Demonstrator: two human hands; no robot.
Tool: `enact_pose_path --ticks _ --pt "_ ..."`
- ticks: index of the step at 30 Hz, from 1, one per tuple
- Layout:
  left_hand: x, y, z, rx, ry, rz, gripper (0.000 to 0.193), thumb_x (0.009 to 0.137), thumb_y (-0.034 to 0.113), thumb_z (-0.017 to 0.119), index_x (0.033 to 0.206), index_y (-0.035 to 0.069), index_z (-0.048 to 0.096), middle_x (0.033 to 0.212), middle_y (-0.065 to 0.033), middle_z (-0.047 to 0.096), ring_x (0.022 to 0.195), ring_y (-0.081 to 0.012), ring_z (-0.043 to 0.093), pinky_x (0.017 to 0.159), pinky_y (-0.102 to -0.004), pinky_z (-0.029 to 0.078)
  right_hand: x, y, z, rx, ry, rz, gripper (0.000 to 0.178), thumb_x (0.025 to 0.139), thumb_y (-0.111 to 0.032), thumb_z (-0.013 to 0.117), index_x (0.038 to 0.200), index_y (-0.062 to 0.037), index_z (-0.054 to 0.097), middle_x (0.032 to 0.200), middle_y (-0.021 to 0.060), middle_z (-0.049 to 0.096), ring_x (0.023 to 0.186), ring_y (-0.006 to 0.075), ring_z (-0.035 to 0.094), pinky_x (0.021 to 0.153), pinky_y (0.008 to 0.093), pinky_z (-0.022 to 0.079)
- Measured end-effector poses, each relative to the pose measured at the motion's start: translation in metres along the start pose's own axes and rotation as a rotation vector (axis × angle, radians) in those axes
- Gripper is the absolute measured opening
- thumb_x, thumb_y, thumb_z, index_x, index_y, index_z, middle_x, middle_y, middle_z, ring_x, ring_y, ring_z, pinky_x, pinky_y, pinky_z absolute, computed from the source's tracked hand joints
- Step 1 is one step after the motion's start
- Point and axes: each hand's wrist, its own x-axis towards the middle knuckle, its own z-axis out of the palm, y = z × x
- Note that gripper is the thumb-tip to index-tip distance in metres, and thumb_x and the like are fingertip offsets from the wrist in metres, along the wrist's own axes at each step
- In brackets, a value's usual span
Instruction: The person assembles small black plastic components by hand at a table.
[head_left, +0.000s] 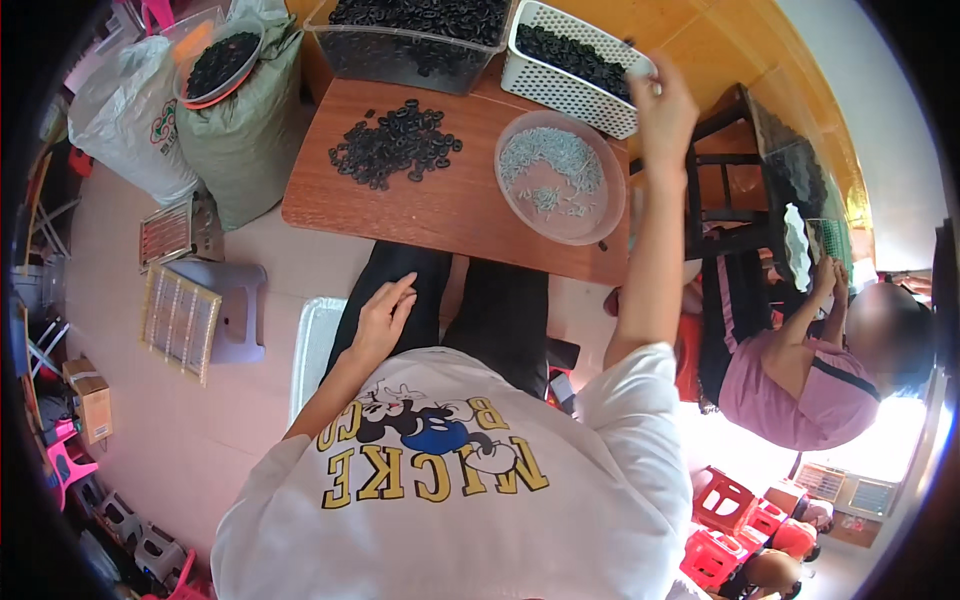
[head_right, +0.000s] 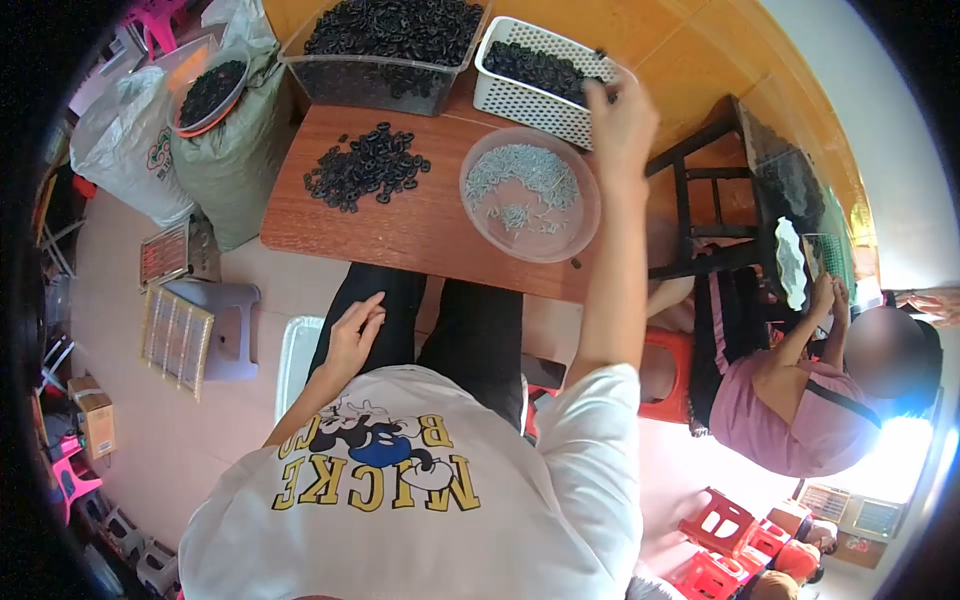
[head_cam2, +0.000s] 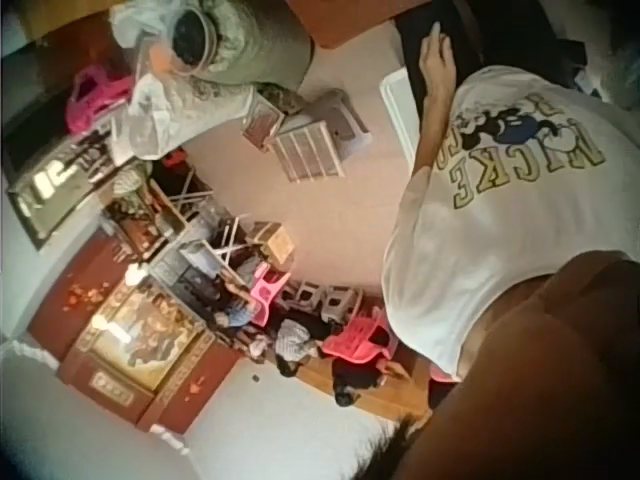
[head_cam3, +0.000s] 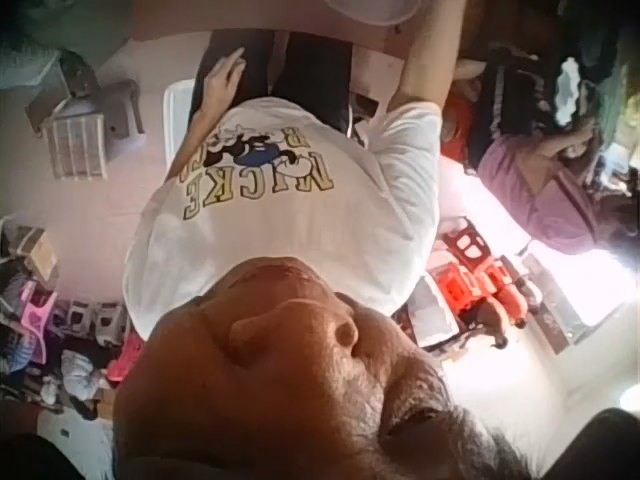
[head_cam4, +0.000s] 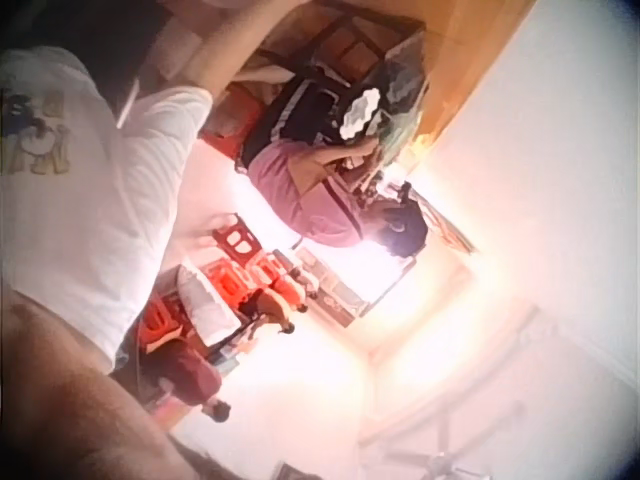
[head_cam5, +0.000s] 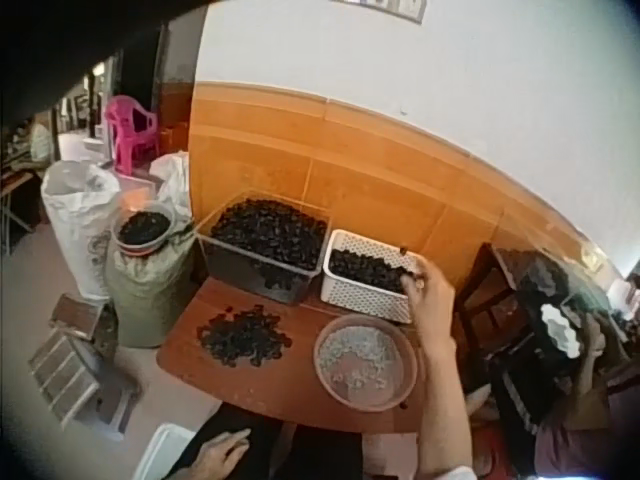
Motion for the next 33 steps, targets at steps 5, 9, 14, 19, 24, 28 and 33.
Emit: enact_pose_path --ticks 5,9,14,19,24,28,33 --pt "0.006 0.006 0.0 0.047 -0.033 0.016 0.025 0.084 0.001 0.058 0.11 0.001 0.061 0.087 -0.0148 0.06 0.077 -0.0277 0.061 0.068 -0.0317 0.049 -0.079 0.028 0.045 0.058 -0.452 0.084 0.023 0.084 -0.018 0.062 0.1 -0.0023 0.067 0.094 0.0142 0.068 0.086 0.0269 0.065 0.077 0.0316 0.05" --pt "0.009 0.004 0.006 0.055 -0.022 0.105 0.021 0.085 0.001 0.058 0.106 0.001 0.062 0.086 -0.0145 0.06 0.076 -0.0281 0.06 0.068 -0.0322 0.049 -0.115 0.029 0.077 0.069 -0.553 -0.215 0.026 0.086 -0.015 0.058 0.109 -0.0047 0.064 0.121 0.0155 0.058 0.115 0.0323 0.052 0.097 0.0385 0.041" --pt "0.008 0.004 0.005 0.043 -0.027 0.064 0.019 0.084 0.001 0.059 0.102 0.0 0.064 0.086 -0.0143 0.061 0.076 -0.0289 0.06 0.068 -0.0323 0.049 -0.14 0.023 0.072 -0.054 -0.732 -0.29 0.028 0.085 -0.013 0.058 0.111 -0.0069 0.063 0.132 0.0135 0.05 0.128 0.0324 0.039 0.105 0.0461 0.03" --pt "0.01 0.004 0.003 0.063 -0.011 0.09 0.018 0.084 0.001 0.059 0.101 0.0 0.064 0.086 -0.0142 0.061 0.076 -0.0285 0.061 0.068 -0.0326 0.049 -0.142 0.031 0.043 -0.083 -0.734 -0.284 0.024 0.082 -0.008 0.06 0.106 -0.0062 0.066 0.128 0.0137 0.053 0.126 0.0328 0.041 0.103 0.0453 0.033" --pt "0.011 0.001 0.006 0.058 -0.021 0.084 0.018 0.083 0.0 0.059 0.101 0.0 0.064 0.085 -0.0141 0.061 0.076 -0.0281 0.06 0.068 -0.0327 0.049 -0.137 0.025 0.039 0.055 -0.555 -0.093 0.016 0.078 -0.005 0.064 0.092 -0.0034 0.069 0.101 0.0137 0.065 0.102 0.0322 0.057 0.087 0.0375 0.045" --pt "0.01 0.0 0.005 0.061 -0.032 0.069 0.019 0.084 0.001 0.059 0.101 0.0 0.064 0.086 -0.0139 0.061 0.076 -0.0283 0.06 0.069 -0.0323 0.049 -0.126 -0.007 0.05 0.145 -0.517 -0.114 0.011 0.077 -0.006 0.066 0.086 -0.0022 0.069 0.087 0.0124 0.065 0.087 0.0309 0.059 0.077 0.0382 0.046" --pt "0.008 -0.002 0.004 0.08 -0.017 0.083 0.019 0.084 0.002 0.058 0.102 0.001 0.064 0.088 -0.0136 0.061 0.078 -0.0285 0.06 0.07 -0.0321 0.049 -0.12 -0.051 0.083 0.146 -0.424 -0.348 0.008 0.072 -0.009 0.068 0.08 -0.0069 0.07 0.079 0.0082 0.063 0.078 0.0293 0.056 0.07 0.0405 0.043"
